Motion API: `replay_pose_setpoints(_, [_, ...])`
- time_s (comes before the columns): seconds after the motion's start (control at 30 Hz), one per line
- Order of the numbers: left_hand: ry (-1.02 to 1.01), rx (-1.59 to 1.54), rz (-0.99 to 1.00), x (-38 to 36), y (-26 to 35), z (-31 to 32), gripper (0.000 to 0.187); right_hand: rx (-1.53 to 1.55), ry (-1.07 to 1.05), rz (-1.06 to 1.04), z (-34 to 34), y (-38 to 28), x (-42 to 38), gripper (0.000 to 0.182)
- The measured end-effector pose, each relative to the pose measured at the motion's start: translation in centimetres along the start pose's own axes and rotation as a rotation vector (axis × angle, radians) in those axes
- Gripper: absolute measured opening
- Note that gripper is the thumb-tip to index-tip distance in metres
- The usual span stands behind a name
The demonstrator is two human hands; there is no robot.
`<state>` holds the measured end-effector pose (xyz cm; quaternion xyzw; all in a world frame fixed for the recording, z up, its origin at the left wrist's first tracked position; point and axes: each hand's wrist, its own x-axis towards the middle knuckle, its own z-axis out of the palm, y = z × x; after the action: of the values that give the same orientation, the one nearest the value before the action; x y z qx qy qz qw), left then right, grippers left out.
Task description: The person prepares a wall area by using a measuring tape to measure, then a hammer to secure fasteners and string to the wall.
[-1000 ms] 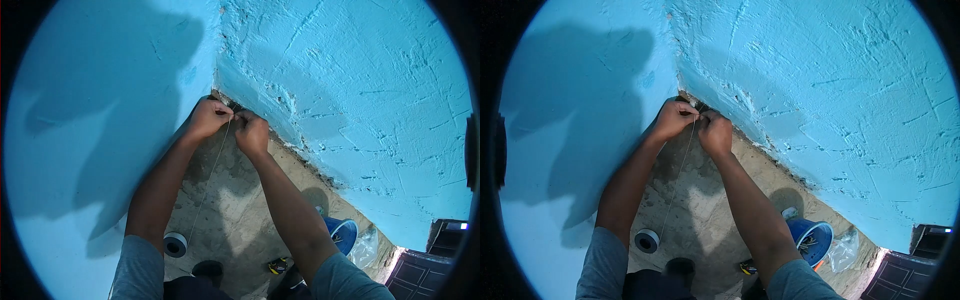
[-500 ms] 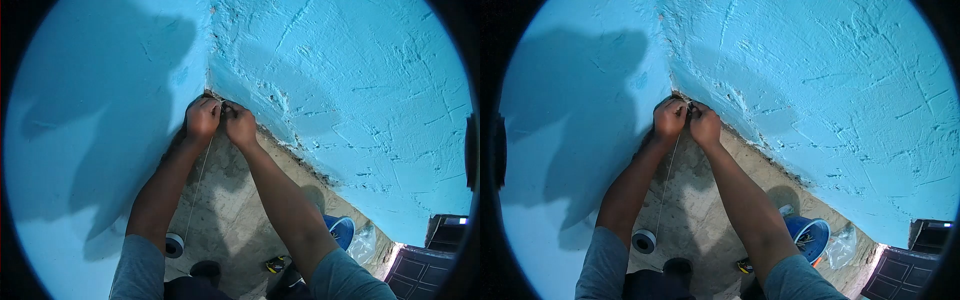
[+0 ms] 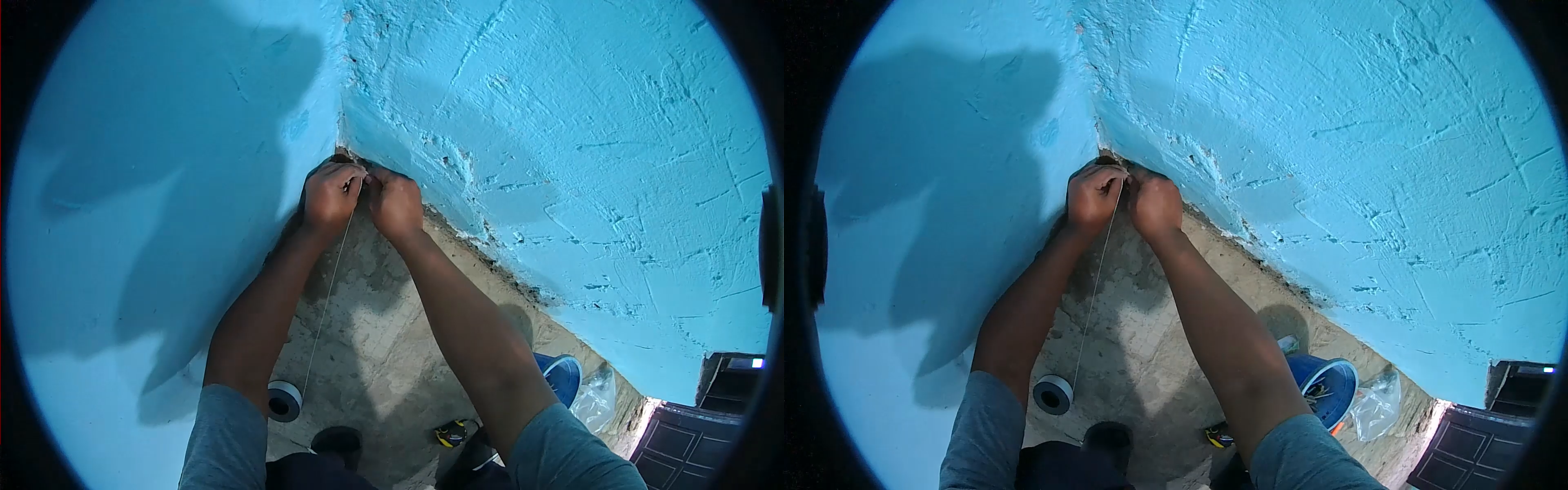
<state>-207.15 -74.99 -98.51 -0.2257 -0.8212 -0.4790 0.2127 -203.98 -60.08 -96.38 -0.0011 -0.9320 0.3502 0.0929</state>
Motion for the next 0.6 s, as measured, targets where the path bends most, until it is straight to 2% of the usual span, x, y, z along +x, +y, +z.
replay_pose_setpoints(0.1, [-0.070,-0.050,0.007,0.3,0.4,-0.7,0.009,-0.011,0.011,0.046,-0.4,-0.4,-0.3,0.019])
replay_pose_setpoints(0.2, [-0.067,0.030,0.120,0.3,-0.1,-1.1,0.010,-0.011,0.050,0.074,-0.5,-0.1,-1.0,0.019])
replay_pose_setpoints(0.27, [-0.062,0.088,0.041,0.0,-0.1,-0.9,0.010,-0.003,0.063,0.075,-0.5,0.3,-1.5,0.020])
replay_pose_setpoints(0.37, [-0.042,0.183,-0.043,-0.3,0.3,-0.9,0.010,-0.020,0.029,0.188,-0.9,0.4,-2.0,0.018])
replay_pose_setpoints(0.47, [-0.002,0.249,-0.111,-0.4,0.8,-0.7,0.008,-0.013,0.003,0.160,-0.9,1.3,-2.5,0.023])
replay_pose_setpoints(0.57, [0.025,0.334,-0.198,-0.5,1.1,-0.2,0.006,0.056,0.079,0.070,-1.1,1.8,-3.5,0.024])
replay_pose_setpoints(0.6, [0.033,0.369,-0.229,-0.4,1.0,-0.1,0.006,0.008,0.043,0.108,-1.0,1.8,-3.6,0.025])
